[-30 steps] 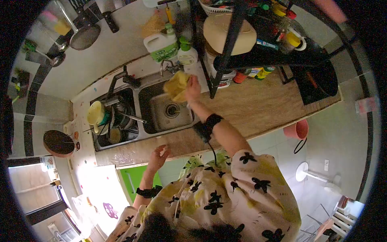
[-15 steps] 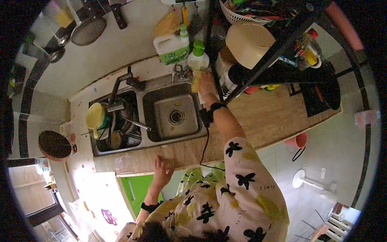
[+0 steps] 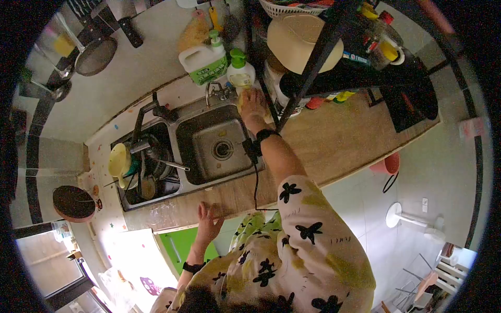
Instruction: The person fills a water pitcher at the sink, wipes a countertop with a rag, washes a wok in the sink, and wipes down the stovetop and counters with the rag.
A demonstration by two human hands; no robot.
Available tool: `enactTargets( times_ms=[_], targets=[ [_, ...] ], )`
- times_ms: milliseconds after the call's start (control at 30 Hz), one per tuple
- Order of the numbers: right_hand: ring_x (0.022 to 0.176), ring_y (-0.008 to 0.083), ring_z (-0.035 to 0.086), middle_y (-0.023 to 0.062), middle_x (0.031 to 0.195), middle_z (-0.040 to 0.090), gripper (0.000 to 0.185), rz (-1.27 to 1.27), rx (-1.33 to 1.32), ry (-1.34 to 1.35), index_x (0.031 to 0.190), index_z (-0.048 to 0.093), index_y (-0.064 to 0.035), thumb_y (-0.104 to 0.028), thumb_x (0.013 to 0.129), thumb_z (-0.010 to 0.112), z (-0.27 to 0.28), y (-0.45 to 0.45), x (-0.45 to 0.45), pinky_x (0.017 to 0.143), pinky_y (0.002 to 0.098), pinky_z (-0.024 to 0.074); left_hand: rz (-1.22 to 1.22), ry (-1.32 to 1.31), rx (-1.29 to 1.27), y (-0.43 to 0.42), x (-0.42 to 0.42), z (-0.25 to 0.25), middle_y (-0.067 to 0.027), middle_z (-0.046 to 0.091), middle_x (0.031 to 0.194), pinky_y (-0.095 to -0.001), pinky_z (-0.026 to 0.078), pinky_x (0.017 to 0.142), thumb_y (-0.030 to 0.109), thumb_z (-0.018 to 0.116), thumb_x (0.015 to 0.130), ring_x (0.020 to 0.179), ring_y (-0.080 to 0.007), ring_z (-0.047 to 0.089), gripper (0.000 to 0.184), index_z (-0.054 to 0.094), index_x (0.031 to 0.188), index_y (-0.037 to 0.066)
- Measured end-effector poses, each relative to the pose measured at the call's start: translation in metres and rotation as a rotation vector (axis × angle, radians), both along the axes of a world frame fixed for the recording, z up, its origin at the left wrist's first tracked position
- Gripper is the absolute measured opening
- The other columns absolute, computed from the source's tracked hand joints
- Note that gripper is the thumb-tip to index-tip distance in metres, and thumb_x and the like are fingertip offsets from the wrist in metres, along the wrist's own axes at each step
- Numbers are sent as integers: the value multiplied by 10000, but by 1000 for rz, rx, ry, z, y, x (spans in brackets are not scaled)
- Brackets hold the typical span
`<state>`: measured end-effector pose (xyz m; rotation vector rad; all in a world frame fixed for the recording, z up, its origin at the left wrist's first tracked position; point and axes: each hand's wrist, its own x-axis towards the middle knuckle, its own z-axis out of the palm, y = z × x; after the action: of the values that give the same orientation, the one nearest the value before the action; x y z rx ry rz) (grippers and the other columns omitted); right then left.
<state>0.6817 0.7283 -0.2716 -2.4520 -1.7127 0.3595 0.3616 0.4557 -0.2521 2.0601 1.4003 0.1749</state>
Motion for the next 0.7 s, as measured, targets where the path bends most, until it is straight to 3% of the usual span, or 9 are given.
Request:
enactTargets(
  times_ms=[133,167,200,233,333,467,567,633,700],
  targets=[
    [1291,380,148,176,1432,80,690,8,-60,-211,1383,127,-114,-260,836,521,-31,-40,-6,1029,508,162,9,-41,20,-3,-6,-15,-357,195,1331,-550,279,960,191,654,749,1216,-528,193,583,397,1254,55],
    [1240,347,297,197,1369,277,606,73,48,-280,1337,266,-55,-235,829,542,-28,-61,-7,1003,450,258,-16,-27,50,-3,-7,-19,-366,199,1324,-555,277,958,185,650,752,1215,-533,188,584,392,1259,55],
    [1240,347,297,197,1369,277,606,79,34,-281,1337,266,-55,-235,829,542,-28,-75,-4,1003,450,258,-43,-16,81,-5,-7,-22,-375,203,1317,-560,276,955,179,647,755,1214,-537,184,585,388,1264,54],
    [1135,275,382,172,1269,365,594,-82,179,582,1322,298,-39,-178,808,561,-32,-85,1,940,396,316,66,-113,25,-4,1,-4,-392,233,1290,-568,250,965,172,636,761,1213,-548,163,573,391,1268,62],
    [752,152,498,113,962,543,506,39,211,1060,1240,423,-15,-105,769,586,2,-136,19,760,287,407,34,-139,83,-11,-6,-18,-414,246,1264,-568,217,982,189,629,767,1219,-550,142,559,402,1256,42],
    [838,196,492,123,1040,527,397,285,199,689,1255,422,-86,-117,862,471,26,-228,18,838,310,382,-26,59,47,0,3,-8,-414,164,1293,-526,246,994,188,639,744,1205,-547,177,592,381,1239,-11],
    [1057,260,470,153,1184,471,396,609,195,731,1257,421,-100,-61,865,457,17,-275,-3,949,371,336,-46,62,71,-2,6,-9,-352,300,1265,-580,199,985,222,606,777,1220,-546,133,544,416,1227,-15],
    [1220,300,331,145,1311,369,425,1077,58,198,1265,414,-114,-26,852,458,17,-285,-9,1024,411,250,-56,132,84,-3,9,-9,-283,350,1265,-580,188,990,217,593,782,1218,-542,138,538,410,1236,-8],
    [1183,298,376,127,1297,398,421,1041,111,167,1256,432,-124,-26,848,460,0,-253,-22,997,410,294,-141,161,128,3,8,-8,-257,368,1258,-587,186,988,218,592,782,1205,-543,155,497,448,1207,4]
  ],
)
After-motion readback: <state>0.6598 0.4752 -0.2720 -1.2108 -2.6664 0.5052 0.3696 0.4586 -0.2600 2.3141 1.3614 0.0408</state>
